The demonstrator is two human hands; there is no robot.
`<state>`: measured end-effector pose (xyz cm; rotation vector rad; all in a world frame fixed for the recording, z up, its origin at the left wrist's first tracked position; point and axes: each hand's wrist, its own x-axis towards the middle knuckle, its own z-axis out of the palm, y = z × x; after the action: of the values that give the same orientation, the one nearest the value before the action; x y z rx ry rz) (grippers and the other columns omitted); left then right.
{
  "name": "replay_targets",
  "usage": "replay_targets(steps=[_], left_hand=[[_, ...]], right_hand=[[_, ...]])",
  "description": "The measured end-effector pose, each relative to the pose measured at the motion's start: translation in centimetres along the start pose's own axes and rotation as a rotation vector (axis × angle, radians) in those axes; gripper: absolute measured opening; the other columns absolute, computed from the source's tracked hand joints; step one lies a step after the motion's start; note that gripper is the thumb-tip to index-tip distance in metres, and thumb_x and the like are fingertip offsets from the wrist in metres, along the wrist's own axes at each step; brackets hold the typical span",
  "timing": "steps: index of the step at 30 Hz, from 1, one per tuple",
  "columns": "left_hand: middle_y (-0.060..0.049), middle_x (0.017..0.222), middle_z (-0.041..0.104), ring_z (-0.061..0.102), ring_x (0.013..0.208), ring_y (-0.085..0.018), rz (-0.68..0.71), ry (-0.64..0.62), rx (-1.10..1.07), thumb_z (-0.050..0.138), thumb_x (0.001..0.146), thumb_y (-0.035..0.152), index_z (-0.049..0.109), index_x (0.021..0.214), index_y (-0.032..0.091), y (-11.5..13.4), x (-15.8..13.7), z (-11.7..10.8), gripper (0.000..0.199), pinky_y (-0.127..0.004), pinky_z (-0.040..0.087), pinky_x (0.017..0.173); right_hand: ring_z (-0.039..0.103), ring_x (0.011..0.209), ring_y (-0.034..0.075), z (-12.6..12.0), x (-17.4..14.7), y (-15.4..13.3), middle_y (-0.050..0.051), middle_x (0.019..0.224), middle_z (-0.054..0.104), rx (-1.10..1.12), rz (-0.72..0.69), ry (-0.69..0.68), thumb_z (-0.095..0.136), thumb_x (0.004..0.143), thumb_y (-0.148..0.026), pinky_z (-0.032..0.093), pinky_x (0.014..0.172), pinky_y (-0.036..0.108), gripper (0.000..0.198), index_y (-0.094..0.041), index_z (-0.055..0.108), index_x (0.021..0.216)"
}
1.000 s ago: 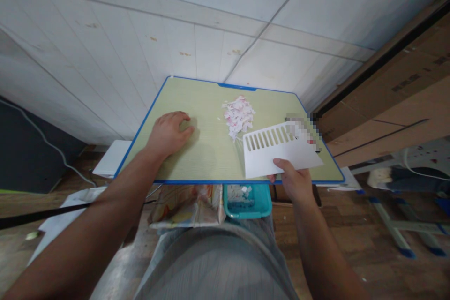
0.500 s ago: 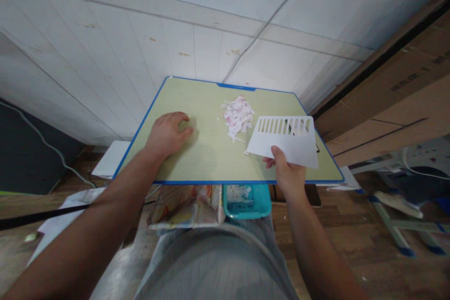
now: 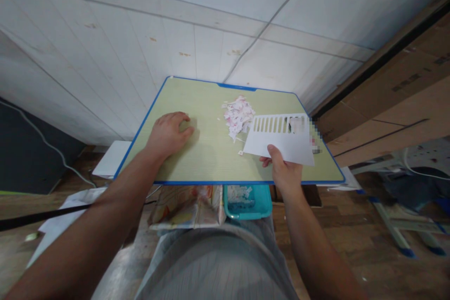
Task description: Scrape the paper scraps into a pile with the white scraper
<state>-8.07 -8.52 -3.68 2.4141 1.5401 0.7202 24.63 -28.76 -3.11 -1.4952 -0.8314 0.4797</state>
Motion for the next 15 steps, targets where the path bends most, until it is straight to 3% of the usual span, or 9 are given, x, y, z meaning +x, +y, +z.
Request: replay_targets(steps=[10,15], left_hand=[[-0.019,0.162,0.087,0.077,0.158,-0.044,0.008,-0.008,-0.013,0.067,0.106,0.044,0.088,0.141,0.020,-0.03,-0.02,-0.09,0.047,-0.061,0.054,0.145],[-0.017,0.162,0.088,0.077,0.159,-0.043,0.000,-0.003,-0.015,0.069,0.105,0.043,0.088,0.139,0.022,0.08,-0.03,-0.16,0.045,-0.060,0.053,0.146]], right_hand=[[0.076,0.056,0.023,-0.03,-0.20,-0.26,0.001,0.072,0.082,-0.016,-0.014,0.010,0.089,0.097,-0.060,0.063,0.059,0.036,0.036,-0.026,0.076,0.099],[0.075,0.058,0.025,0.07,-0.23,-0.66,0.001,0.068,0.079,-0.074,-0.041,0.006,0.087,0.098,-0.066,0.067,0.063,0.040,0.041,-0.028,0.075,0.088]])
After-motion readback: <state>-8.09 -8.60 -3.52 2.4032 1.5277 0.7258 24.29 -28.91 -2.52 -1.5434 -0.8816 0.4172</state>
